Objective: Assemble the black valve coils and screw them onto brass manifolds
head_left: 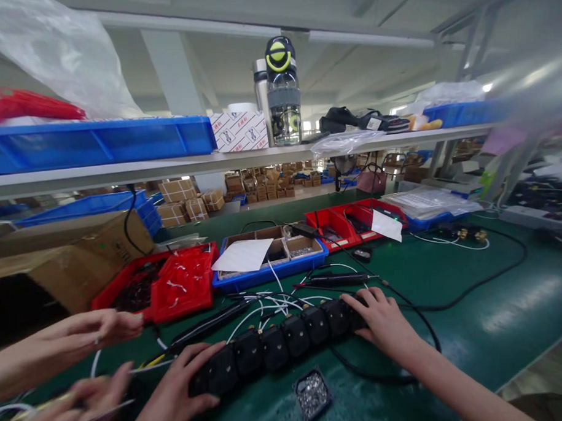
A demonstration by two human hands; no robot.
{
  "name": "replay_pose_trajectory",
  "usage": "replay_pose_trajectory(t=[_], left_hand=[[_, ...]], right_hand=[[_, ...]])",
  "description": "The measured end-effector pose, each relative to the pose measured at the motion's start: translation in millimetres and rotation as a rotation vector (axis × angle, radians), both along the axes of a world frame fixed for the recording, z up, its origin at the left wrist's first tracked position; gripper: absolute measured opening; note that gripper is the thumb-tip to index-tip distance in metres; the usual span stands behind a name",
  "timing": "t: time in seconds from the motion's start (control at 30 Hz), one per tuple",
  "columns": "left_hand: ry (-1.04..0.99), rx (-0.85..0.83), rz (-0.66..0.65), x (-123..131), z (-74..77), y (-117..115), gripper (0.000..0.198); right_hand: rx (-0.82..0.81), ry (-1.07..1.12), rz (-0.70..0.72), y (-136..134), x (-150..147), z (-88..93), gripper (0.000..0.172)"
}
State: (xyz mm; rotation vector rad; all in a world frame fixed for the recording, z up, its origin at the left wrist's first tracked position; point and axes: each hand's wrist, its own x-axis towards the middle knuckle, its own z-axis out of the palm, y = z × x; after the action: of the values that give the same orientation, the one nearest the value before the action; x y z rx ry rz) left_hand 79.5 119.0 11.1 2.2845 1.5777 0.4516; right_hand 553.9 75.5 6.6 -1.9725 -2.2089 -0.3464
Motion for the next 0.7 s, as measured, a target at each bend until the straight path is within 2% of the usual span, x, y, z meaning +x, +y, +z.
replay_pose_trajectory(t=[0.1,0.2,0.47,0.7], left_hand=[[-0.032,-0.145,0.028,31,10.8,8,0.075],[-0.054,-0.205,0.032,55,14.2,14,0.076],[-0.052,-0.195,-0.012,117,3.2,33,0.076],[-0.028,-0.187,-0.083,181,-1.8,46,0.076]], right_hand=[[0.020,0.002,-0.012,-1,17,-2.3,0.075],[0.033,0.007,-0.021,-2,38,-4.8,0.075],[0.025,0.047,-0.042,4,108,-10.3,0.073],[-0.001,0.052,-0.085,8,167,-0.7,0.072]])
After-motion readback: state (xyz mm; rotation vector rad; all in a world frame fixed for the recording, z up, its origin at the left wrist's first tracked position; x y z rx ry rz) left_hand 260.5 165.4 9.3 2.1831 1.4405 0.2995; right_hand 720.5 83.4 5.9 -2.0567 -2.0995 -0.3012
